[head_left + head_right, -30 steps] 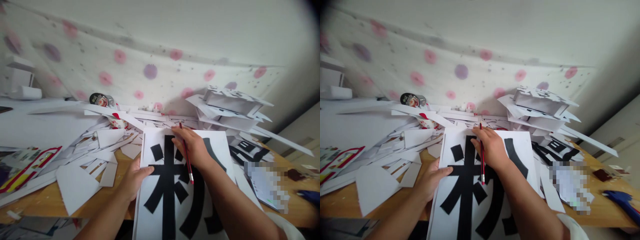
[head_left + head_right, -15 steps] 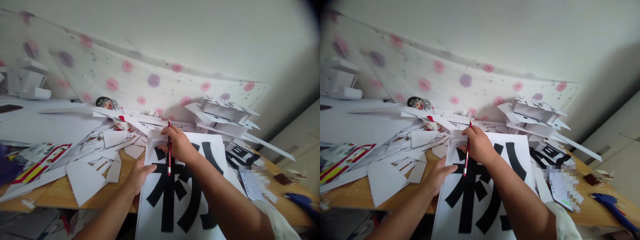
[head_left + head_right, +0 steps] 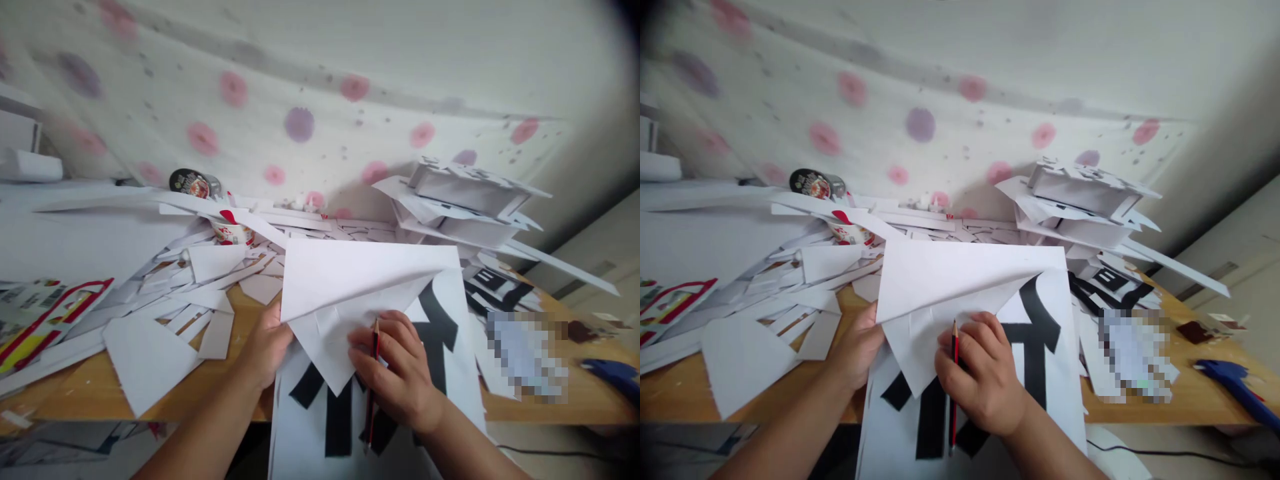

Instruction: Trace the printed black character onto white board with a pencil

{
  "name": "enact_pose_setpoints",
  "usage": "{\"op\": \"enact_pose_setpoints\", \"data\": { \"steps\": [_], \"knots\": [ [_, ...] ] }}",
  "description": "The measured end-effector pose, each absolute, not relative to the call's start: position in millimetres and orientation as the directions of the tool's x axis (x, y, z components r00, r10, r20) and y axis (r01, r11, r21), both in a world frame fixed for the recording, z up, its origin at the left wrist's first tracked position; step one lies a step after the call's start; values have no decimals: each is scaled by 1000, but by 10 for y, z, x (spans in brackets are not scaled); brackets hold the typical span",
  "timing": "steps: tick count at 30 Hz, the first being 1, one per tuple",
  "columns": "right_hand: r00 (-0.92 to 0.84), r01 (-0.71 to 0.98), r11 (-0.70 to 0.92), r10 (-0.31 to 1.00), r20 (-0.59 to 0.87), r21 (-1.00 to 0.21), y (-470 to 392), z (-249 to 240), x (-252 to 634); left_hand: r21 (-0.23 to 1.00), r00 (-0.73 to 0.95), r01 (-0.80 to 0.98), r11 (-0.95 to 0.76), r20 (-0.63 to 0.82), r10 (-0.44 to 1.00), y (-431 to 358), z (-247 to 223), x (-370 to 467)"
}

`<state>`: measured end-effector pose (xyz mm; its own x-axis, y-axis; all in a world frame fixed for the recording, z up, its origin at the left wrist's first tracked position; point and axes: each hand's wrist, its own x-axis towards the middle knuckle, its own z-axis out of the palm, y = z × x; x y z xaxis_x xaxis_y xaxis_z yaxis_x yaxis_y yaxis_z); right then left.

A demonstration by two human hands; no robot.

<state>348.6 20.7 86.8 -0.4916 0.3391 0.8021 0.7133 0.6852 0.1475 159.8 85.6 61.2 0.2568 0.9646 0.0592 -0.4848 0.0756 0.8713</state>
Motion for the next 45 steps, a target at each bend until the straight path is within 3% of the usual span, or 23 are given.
{"op": "enact_pose_setpoints", "data": {
  "steps": [8, 21, 25, 28, 32, 38, 41, 43, 45],
  "knots": [
    [-435, 714, 690, 306, 847, 117, 265, 827, 3518, 865, 244, -487, 119, 4, 970, 849, 633, 1631],
    [-515, 770, 602, 390, 763, 212, 501, 1237, 3626, 847, 278, -510, 149, -1, 961, 892, 528, 1578],
    [-360, 749, 659, 324, 875, 64, 523, 1256, 3553, 857, 281, -497, 135, 11, 960, 885, 529, 1573],
    [-234, 731, 676, 370, 899, -89, 584, 1240, 3544, 858, 298, -486, 163, -12, 954, 873, 524, 1566],
    [-237, 744, 655, 444, 864, -132, 674, 1246, 3592, 858, 304, -481, 179, -28, 952, 869, 520, 1558],
    [-219, 478, 811, 481, 849, -337, 642, 1252, 3484, 860, 303, -482, 169, -18, 953, 878, 513, 1564],
    [-161, 428, 792, 541, 825, -436, 632, 1209, 3389, 856, 303, -492, 161, -5, 953, 877, 514, 1568],
    [-78, 496, 774, 492, 867, -394, 663, 1199, 3401, 859, 292, -481, 174, -30, 956, 878, 510, 1565],
    [-66, 628, 731, 390, 918, -265, 724, 1227, 3493, 861, 285, -471, 192, -57, 957, 880, 502, 1559]
  ]
}}
